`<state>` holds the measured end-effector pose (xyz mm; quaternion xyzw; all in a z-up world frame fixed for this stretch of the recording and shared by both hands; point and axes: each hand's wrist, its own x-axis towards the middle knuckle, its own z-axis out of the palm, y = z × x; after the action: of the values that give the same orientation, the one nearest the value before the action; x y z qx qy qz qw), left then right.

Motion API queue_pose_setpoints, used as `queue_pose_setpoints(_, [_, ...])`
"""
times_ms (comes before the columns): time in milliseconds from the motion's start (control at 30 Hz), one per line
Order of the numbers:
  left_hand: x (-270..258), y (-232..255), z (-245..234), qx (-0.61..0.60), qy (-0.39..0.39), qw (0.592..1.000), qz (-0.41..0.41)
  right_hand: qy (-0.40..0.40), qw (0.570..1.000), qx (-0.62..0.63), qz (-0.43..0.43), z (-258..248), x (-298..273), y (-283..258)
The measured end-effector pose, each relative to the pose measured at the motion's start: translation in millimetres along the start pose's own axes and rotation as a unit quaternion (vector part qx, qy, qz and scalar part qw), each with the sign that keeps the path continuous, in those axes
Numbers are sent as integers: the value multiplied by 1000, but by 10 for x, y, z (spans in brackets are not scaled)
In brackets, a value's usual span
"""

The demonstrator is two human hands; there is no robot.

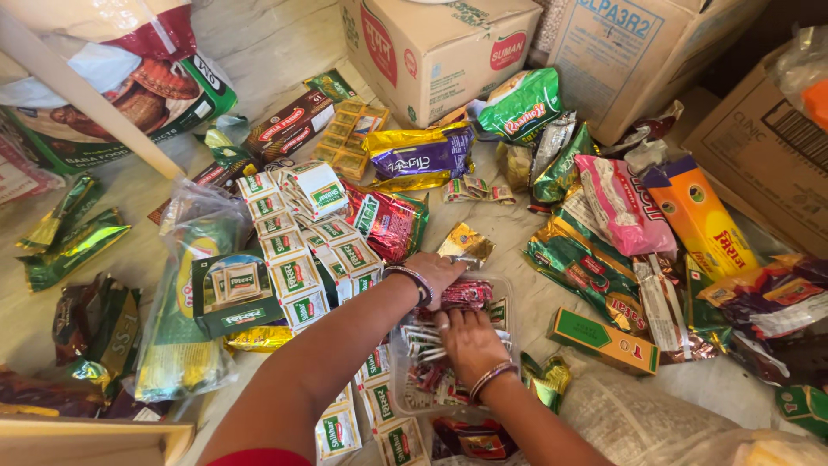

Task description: The person sits on the floor and sorts small white and green packets from a larger pile of assorted snack items. They separate the packets by hand and place them into a clear plastic container.

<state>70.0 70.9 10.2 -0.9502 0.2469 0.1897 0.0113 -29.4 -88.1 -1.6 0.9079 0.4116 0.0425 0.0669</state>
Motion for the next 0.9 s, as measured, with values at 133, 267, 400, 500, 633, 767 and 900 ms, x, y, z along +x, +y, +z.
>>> queue_pose_setpoints(133, [-15, 31, -45, 5, -5, 1000, 13, -4, 1000, -20, -13, 31, -8, -16])
queue_pose_setpoints(267, [-154, 63, -196, -9, 15, 1000, -8, -53, 998, 38, -19, 29, 28, 69])
queue_pose_setpoints(400, [-571, 305, -331, 20, 251, 967, 40, -162, 983, 84, 10, -40, 57, 129])
queue_pose_setpoints(500, [-1109, 624, -180, -52, 279, 950, 129, -93, 986, 125, -57, -154, -1, 191])
queue_pose_setpoints(633, [-1663, 901, 179, -79, 250, 934, 240, -111, 979, 170, -24, -449, -71, 226])
queue_pose_setpoints(767, [-1513, 961, 343, -89, 313, 933, 156, -108, 977, 178, 42, -758, -254, 324])
queue_pose_setpoints(900, [-1306, 1002, 370, -77, 260, 959, 85, -82, 968, 206, 114, -916, -462, 373])
